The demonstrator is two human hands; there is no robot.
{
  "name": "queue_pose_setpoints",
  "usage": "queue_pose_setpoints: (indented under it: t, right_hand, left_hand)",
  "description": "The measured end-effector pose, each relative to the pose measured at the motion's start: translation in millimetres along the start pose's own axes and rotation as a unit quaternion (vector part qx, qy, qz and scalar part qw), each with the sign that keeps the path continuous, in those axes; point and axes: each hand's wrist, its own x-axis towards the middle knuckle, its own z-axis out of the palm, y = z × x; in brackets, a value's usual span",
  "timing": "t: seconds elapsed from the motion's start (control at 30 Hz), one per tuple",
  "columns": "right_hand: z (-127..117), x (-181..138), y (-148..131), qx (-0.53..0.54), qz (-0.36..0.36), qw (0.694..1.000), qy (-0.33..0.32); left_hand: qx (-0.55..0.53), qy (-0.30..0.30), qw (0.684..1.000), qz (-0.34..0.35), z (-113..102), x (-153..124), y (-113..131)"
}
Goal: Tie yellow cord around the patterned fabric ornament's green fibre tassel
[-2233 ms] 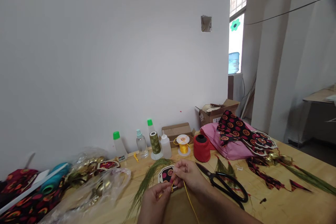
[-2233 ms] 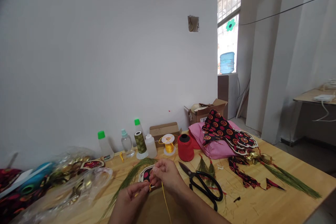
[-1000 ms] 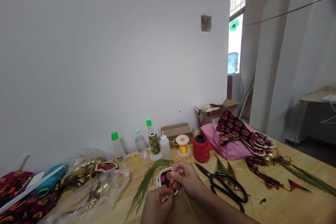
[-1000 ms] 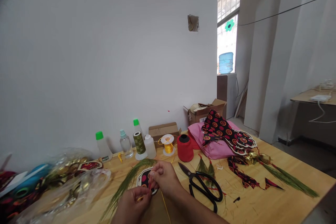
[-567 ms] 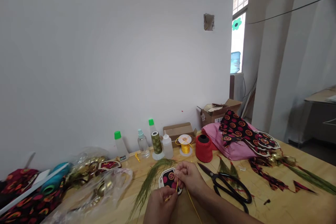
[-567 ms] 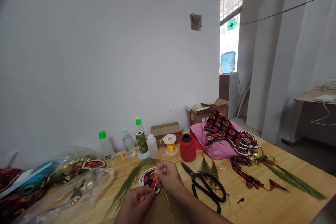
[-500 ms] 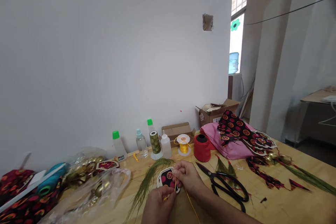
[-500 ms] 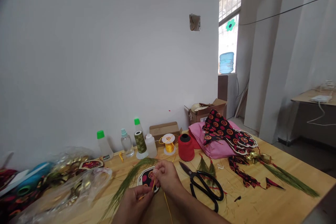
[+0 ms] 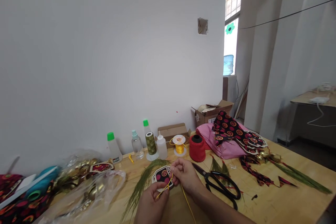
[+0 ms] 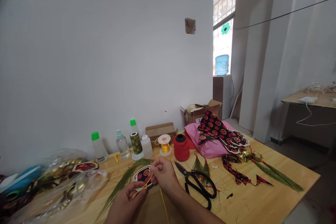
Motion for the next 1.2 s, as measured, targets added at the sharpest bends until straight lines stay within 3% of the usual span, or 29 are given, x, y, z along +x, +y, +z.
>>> queue_pose_setpoints:
  t: [0.23,0.73,1.03,1.2]
  right_hand:
    - [0,3,4,0.009,0.01,1.0,-0.009]
    - [4,2,11,-0.023,0.0,0.999,0.041]
    - [-6,2,5,-0.061,0.035,0.997,-0.039]
    - [-20,-7,-16,-0.038,0.129,0.977,-0.164]
  left_hand:
    - [0.037,-0.028,0.997,0.054,-3,-2,8]
    - [0.086,-0.058,0.991,0.084,-6,-7,16]
    - [0.099,0.047,0.993,0.05,-7,-3,5]
    - [0.115,0.047,0.991,0.045,-12,-4,4]
